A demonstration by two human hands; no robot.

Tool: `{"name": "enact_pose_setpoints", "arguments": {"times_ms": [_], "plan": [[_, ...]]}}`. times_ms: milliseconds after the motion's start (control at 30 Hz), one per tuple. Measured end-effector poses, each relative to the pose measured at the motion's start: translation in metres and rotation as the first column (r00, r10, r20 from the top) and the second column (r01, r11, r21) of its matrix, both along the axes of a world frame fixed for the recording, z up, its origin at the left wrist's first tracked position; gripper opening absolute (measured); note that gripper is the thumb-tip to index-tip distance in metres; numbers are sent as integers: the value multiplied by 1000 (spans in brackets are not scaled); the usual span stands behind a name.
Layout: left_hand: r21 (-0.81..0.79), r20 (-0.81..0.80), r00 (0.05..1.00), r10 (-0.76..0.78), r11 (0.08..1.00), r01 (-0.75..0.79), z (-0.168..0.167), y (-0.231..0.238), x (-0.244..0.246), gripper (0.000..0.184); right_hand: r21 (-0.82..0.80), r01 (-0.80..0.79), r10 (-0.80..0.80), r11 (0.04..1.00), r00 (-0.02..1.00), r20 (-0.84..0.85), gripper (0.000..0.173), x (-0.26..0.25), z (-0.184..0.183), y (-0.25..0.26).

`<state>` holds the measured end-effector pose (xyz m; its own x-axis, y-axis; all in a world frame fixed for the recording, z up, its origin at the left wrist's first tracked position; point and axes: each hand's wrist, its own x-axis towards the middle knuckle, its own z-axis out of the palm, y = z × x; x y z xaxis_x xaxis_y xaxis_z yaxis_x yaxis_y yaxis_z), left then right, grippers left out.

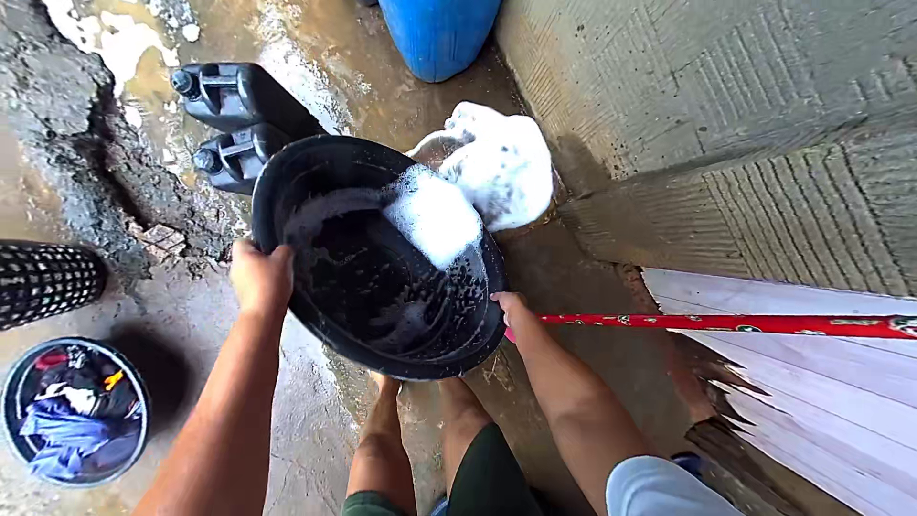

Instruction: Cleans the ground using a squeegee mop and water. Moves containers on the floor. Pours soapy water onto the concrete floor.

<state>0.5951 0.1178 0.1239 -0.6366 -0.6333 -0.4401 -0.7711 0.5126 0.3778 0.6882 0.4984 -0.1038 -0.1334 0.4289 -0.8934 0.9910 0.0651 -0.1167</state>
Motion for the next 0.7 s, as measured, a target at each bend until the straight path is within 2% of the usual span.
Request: {"name": "enact_pose_setpoints", "arguments": {"times_ms": [133, 233, 333, 433, 567, 700], "plan": [[-29, 135, 975, 175, 985, -172, -27, -47, 120, 49, 116, -96, 105, 989, 992, -70, 49, 17, 0, -26], [10, 256, 906, 336, 937, -350, -73, -82, 230, 52, 181, -219, 243, 959, 962, -126, 45, 24, -2, -57], [84, 361, 779, 512, 814, -574, -126, -100, 344, 54, 241, -378, 417, 894, 898, -142, 41, 31, -6, -97], [85, 448, 629, 635, 670, -738, -164, -105, 440, 55, 259, -512, 561, 819, 810, -171, 40, 48, -15, -148], [51, 489, 500, 715, 549, -834, -189, -121, 532, 54, 252, -659, 701, 708, 698, -143, 38, 84, -29, -226], [-6, 464, 412, 784, 468, -884, -210, -168, 606, 55, 226, -692, 728, 686, 663, -178, 37, 138, -58, -304]]}}
